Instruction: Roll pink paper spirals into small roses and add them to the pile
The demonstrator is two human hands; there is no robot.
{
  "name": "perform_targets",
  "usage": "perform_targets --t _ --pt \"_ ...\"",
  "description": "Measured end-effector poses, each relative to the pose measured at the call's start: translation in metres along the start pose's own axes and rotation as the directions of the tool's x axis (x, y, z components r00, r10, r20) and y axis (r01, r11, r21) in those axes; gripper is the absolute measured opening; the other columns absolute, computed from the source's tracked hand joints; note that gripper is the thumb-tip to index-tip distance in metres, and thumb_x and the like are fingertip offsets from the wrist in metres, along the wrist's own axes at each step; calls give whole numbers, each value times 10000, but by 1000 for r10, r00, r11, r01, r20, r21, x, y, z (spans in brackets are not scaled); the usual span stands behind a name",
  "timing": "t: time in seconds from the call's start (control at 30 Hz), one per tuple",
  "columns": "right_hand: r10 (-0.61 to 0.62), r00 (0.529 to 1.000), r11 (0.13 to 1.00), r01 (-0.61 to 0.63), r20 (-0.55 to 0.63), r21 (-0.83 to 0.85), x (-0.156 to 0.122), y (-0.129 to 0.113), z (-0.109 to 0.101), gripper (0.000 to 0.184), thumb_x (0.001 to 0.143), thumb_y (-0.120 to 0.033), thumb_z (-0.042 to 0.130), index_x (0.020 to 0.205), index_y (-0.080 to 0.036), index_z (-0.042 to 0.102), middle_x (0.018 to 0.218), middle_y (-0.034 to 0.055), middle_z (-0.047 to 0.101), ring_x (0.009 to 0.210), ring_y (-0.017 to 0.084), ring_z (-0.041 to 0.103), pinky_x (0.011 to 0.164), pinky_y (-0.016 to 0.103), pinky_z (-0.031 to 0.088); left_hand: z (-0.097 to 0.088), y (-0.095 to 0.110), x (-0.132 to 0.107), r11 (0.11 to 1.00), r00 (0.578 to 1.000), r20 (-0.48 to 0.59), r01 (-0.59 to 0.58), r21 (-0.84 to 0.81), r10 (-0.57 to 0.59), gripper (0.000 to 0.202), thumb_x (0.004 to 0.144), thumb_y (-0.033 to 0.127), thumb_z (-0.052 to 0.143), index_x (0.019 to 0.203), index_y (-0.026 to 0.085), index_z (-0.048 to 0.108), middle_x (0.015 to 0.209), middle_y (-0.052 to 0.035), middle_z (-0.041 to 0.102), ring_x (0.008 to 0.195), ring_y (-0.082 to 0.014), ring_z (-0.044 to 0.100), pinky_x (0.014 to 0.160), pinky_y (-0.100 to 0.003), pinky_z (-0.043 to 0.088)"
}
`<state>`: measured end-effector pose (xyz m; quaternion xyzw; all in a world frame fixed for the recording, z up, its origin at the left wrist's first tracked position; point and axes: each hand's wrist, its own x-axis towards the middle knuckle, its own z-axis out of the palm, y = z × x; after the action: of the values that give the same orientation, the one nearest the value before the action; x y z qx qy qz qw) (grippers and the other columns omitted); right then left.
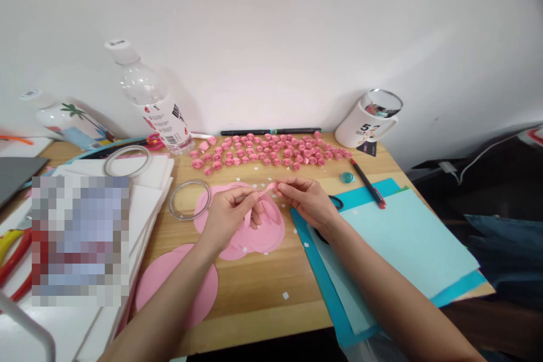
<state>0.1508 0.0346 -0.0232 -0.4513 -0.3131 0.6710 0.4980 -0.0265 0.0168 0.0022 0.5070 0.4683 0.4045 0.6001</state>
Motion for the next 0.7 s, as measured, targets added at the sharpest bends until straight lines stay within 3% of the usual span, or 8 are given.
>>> perform_targets --t 0.17,0.37,0.53,0.7 --pt "17 1000 1000 -17 8 5 1 0 -2 206 549 -250 821 727 -193 734 742 19 725 686 128 652 709 267 521 1 2 0 1000 1000 -13 2 -4 -2 192 800 251 580 654 131 616 572 -3 605 431 -86 528 466 -218 440" --pt "-2 999 1000 3 32 -22 2 2 -5 239 544 -273 829 730 -183 710 634 8 687 563 108 594 531 231 457 2 2 0 1000 1000 0 15 -9 -15 194 795 242 584 636 132 603 560 -2 605 420 -85 529 451 -213 441" --pt "-21 997 999 24 69 -41 0 1 -3 227 536 -290 833 657 -177 677 548 -26 622 472 72 496 474 218 391 3 2 0 999 999 15 31 -19 -30 148 793 260 594 763 133 664 557 6 604 421 -90 528 441 -215 452" --pt "-15 1000 1000 16 27 -22 -1 -1 0 215 518 -284 838 642 -180 697 576 -18 644 502 75 520 504 222 406 4 3 -1 999 1000 18 24 -34 -24 157 796 253 594 835 133 688 556 6 605 423 -91 530 438 -213 448"
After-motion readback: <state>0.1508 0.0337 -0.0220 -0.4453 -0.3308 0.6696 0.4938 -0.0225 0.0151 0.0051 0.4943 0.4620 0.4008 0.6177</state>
